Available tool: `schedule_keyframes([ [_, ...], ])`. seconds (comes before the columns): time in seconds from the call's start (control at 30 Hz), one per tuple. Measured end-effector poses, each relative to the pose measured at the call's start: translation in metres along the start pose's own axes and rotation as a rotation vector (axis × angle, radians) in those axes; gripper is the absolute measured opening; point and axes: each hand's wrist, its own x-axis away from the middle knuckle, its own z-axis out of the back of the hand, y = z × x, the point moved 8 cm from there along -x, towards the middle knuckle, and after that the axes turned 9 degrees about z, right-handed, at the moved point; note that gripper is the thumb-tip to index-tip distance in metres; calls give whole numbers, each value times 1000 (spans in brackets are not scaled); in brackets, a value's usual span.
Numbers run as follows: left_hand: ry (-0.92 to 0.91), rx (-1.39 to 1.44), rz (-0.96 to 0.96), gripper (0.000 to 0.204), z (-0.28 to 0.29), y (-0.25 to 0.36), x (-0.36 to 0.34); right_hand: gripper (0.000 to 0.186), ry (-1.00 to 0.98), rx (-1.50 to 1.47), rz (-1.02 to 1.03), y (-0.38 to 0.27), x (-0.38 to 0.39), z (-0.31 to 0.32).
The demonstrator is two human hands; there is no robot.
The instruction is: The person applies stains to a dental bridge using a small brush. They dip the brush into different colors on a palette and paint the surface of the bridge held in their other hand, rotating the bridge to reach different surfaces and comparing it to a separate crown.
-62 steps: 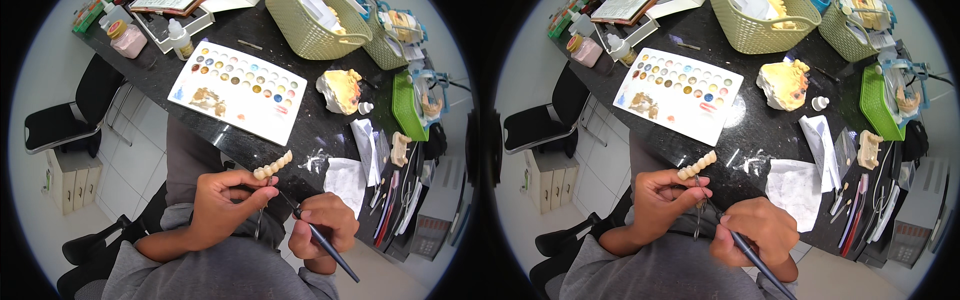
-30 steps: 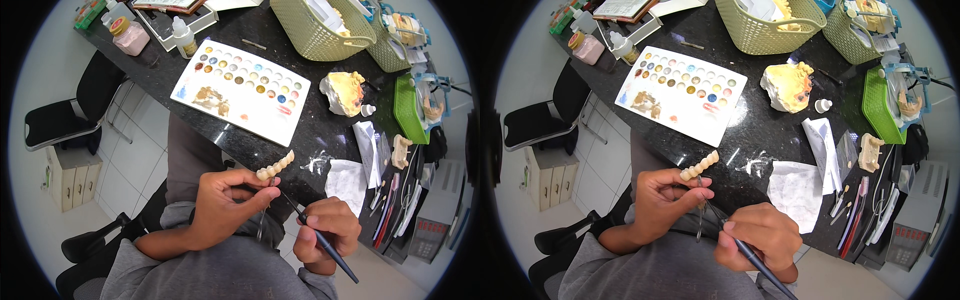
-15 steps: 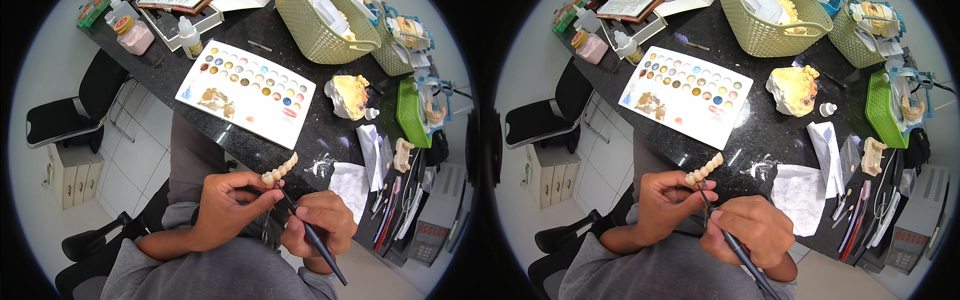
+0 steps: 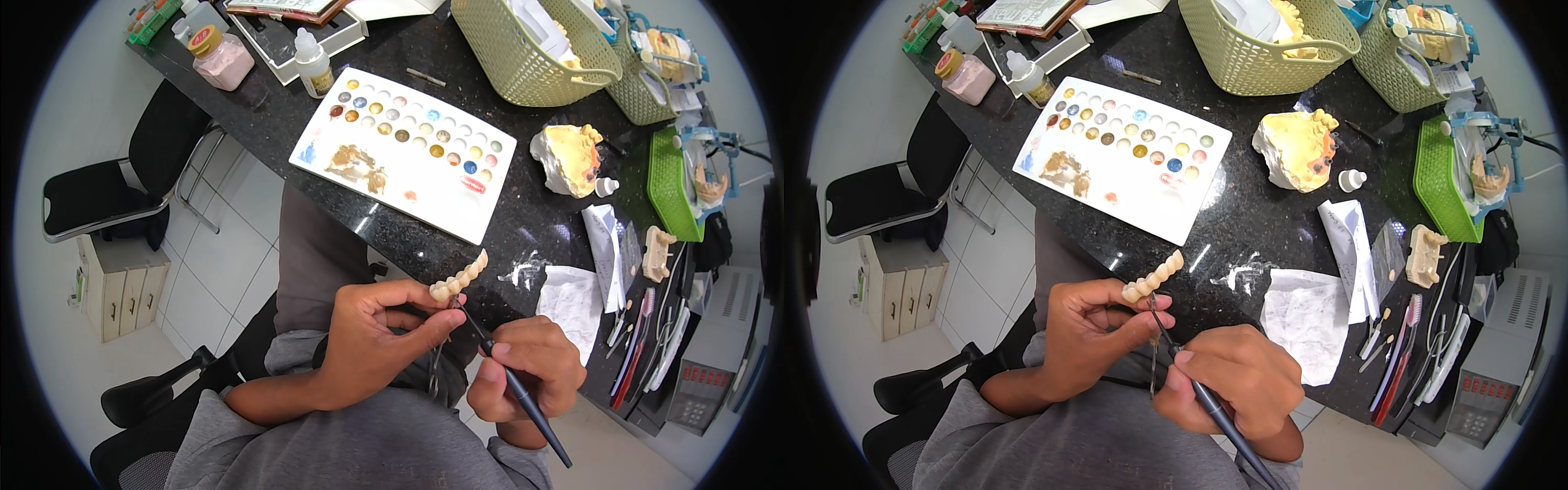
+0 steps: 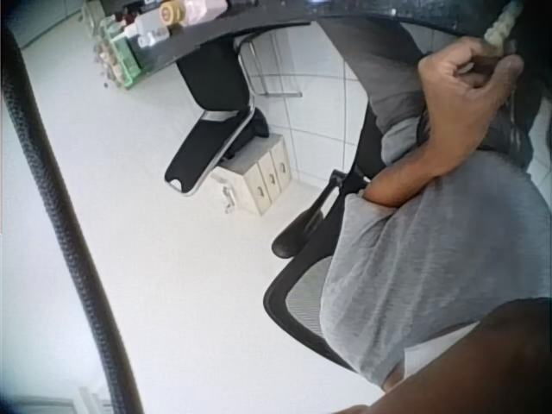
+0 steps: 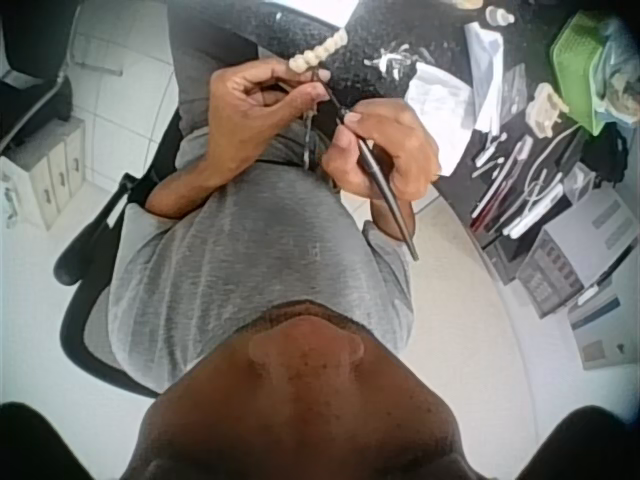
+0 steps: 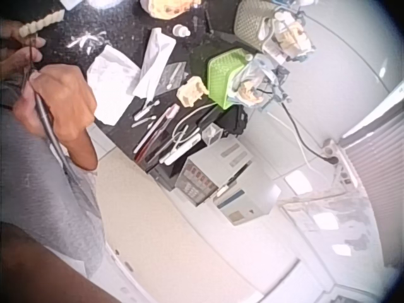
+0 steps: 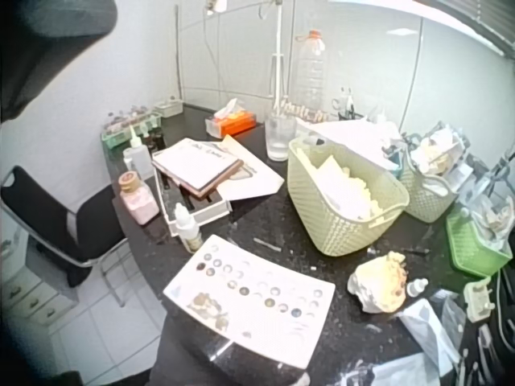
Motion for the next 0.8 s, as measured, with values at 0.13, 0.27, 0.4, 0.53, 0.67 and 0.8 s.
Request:
schedule_keyframes([
  [0.13,6,12,-7,12,-1,1,0,17,19,-12,2,0,-1,0],
  [0.27,7,6,-2,12,-1,1,0,18,-6,-11,19,1,-3,-3],
  [0.4,3,18,-1,12,0,1,0,18,-14,-7,25,1,-5,-4],
  [0.53,4,17,-16,12,-1,0,0,19,-16,0,30,1,-5,-5],
  [0.67,9,11,-15,14,0,0,0,19,-19,0,7,1,-1,0],
  [0.8,9,14,-7,15,-1,1,0,18,68,-16,-41,2,2,8],
])
